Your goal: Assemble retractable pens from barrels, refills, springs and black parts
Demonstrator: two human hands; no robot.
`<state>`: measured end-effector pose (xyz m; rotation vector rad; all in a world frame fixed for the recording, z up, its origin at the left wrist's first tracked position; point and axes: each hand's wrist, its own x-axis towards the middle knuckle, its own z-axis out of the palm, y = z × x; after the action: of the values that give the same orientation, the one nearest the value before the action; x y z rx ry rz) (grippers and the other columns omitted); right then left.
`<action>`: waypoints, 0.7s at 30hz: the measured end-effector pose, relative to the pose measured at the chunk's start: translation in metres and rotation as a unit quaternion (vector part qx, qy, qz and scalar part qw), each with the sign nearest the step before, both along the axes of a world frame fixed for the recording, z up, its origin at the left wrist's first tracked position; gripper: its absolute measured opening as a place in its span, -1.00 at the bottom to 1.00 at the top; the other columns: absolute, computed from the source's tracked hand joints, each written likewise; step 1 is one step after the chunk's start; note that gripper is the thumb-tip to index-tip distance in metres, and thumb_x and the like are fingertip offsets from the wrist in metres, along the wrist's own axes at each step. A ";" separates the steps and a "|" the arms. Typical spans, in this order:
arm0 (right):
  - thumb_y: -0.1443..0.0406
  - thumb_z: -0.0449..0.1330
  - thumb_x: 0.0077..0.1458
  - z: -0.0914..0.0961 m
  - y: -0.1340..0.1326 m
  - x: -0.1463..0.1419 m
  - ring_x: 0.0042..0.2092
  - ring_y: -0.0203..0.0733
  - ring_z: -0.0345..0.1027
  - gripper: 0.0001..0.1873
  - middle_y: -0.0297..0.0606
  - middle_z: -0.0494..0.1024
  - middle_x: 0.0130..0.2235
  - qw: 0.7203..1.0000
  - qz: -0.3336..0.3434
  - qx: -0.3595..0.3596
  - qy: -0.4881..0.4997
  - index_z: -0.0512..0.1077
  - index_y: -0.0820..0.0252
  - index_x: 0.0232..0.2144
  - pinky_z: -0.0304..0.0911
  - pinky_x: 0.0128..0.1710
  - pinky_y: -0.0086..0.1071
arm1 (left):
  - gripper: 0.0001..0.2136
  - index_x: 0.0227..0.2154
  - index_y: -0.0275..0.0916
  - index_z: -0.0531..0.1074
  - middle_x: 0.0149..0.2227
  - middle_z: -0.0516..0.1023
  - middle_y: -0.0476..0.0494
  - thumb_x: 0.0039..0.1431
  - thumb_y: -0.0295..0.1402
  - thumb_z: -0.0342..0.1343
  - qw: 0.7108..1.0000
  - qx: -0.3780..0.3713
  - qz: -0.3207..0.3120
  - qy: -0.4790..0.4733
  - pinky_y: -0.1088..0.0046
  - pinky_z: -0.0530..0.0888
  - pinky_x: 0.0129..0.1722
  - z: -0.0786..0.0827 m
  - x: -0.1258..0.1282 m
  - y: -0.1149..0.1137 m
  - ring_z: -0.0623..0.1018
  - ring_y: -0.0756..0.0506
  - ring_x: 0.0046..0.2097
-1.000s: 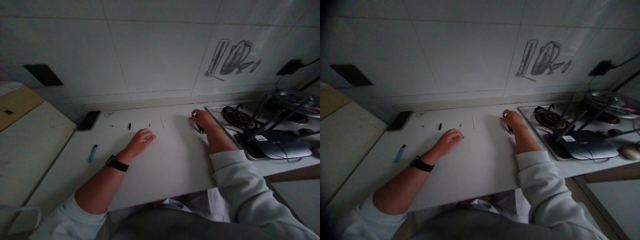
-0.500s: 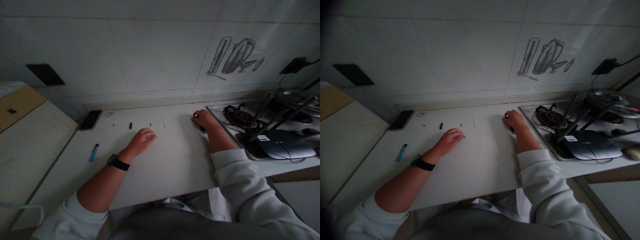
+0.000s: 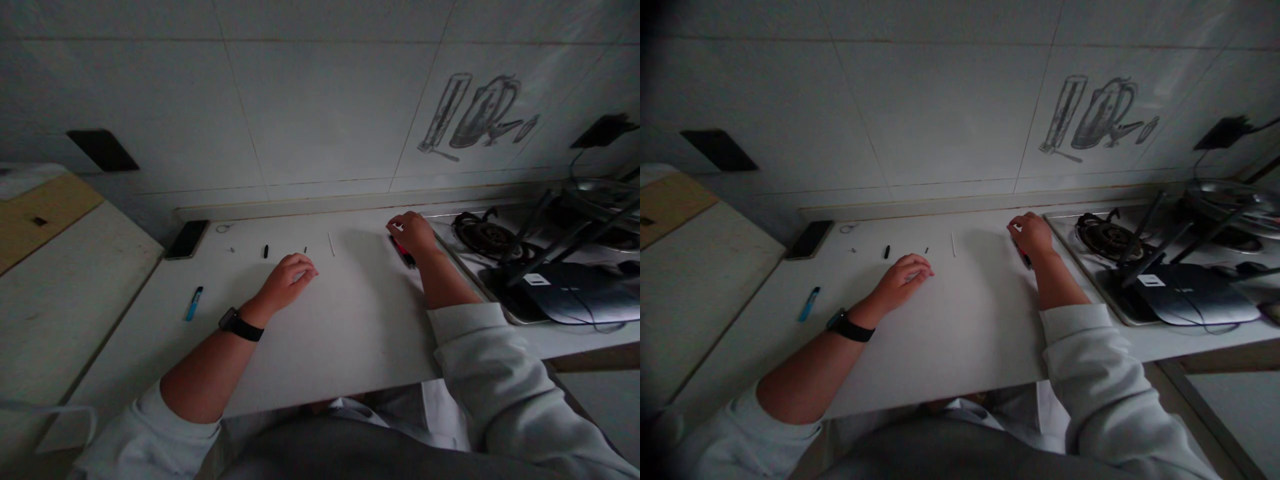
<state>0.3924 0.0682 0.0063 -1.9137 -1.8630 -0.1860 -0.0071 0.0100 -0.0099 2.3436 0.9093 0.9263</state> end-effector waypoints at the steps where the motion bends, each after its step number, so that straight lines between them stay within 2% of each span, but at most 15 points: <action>1: 0.15 0.18 0.27 0.004 -0.002 -0.006 -0.13 0.01 0.47 -0.71 -0.08 0.61 -0.13 1.000 0.013 0.025 0.011 0.66 0.12 -0.15 0.34 -0.05 -0.19 | -0.69 -0.22 -0.16 0.61 -0.11 0.58 -0.18 0.47 -0.15 0.01 1.000 0.005 0.002 -0.002 0.15 0.46 0.11 0.001 0.000 0.000 0.54 -0.16 0.00; 5: 0.19 0.14 0.29 0.019 -0.015 -0.036 -0.08 0.02 0.47 -0.70 -0.10 0.61 -0.15 0.989 0.071 0.110 0.066 0.61 0.13 -0.07 0.33 0.06 -0.15 | -0.70 -0.23 -0.16 0.61 -0.13 0.58 -0.17 0.47 -0.16 0.02 1.000 0.020 0.007 -0.008 0.17 0.47 0.09 0.001 0.001 -0.001 0.55 -0.14 -0.02; 9: 0.18 0.09 0.35 0.027 -0.032 -0.074 -0.09 0.02 0.47 -0.70 -0.12 0.59 -0.14 0.975 0.138 0.140 0.101 0.59 0.07 -0.05 0.35 0.05 -0.11 | -0.73 -0.23 -0.16 0.59 -0.14 0.58 -0.16 0.46 -0.18 0.03 1.000 0.026 0.006 0.004 0.18 0.49 0.07 0.000 0.003 -0.001 0.55 -0.14 -0.04; 12: 0.18 0.09 0.37 0.023 -0.044 -0.104 -0.15 -0.02 0.48 -0.70 -0.13 0.60 -0.15 0.963 0.230 0.097 0.100 0.59 0.04 -0.04 0.37 -0.05 -0.16 | -0.76 -0.21 -0.17 0.58 -0.14 0.58 -0.16 0.45 -0.21 0.05 1.000 0.024 0.009 0.009 0.20 0.50 0.04 -0.001 0.004 -0.002 0.55 -0.14 -0.04; 16: 0.22 0.08 0.37 0.008 -0.054 -0.135 -0.19 -0.07 0.50 -0.72 -0.14 0.63 -0.16 0.934 0.356 -0.013 0.041 0.61 0.04 -0.12 0.36 -0.14 -0.24 | -0.83 -0.11 -0.16 0.55 -0.13 0.57 -0.15 0.43 -0.28 0.08 0.999 0.021 0.033 0.032 0.26 0.53 -0.03 0.002 0.003 -0.005 0.56 -0.13 -0.07; 18: 0.23 0.07 0.36 0.001 -0.055 -0.142 -0.16 -0.06 0.51 -0.71 -0.15 0.64 -0.17 0.917 0.395 -0.050 0.010 0.61 0.05 -0.13 0.36 -0.16 -0.26 | -0.84 -0.07 -0.16 0.53 -0.12 0.56 -0.16 0.40 -0.30 0.12 0.994 0.033 0.081 0.068 0.27 0.52 -0.06 0.006 0.000 -0.005 0.57 -0.13 -0.11; 21: 0.24 0.06 0.36 -0.005 -0.055 -0.145 -0.15 -0.06 0.52 -0.70 -0.15 0.64 -0.16 0.904 0.421 -0.073 -0.011 0.61 0.07 -0.11 0.36 -0.16 -0.27 | -0.84 -0.10 -0.19 0.51 -0.13 0.55 -0.21 0.34 -0.28 0.18 0.970 0.051 0.196 0.138 0.26 0.51 -0.12 0.011 -0.017 -0.003 0.56 -0.15 -0.19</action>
<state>0.2477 0.0134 0.0014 -1.0177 -2.5818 0.2192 -0.0240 0.0074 0.0009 2.4687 1.5112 0.8153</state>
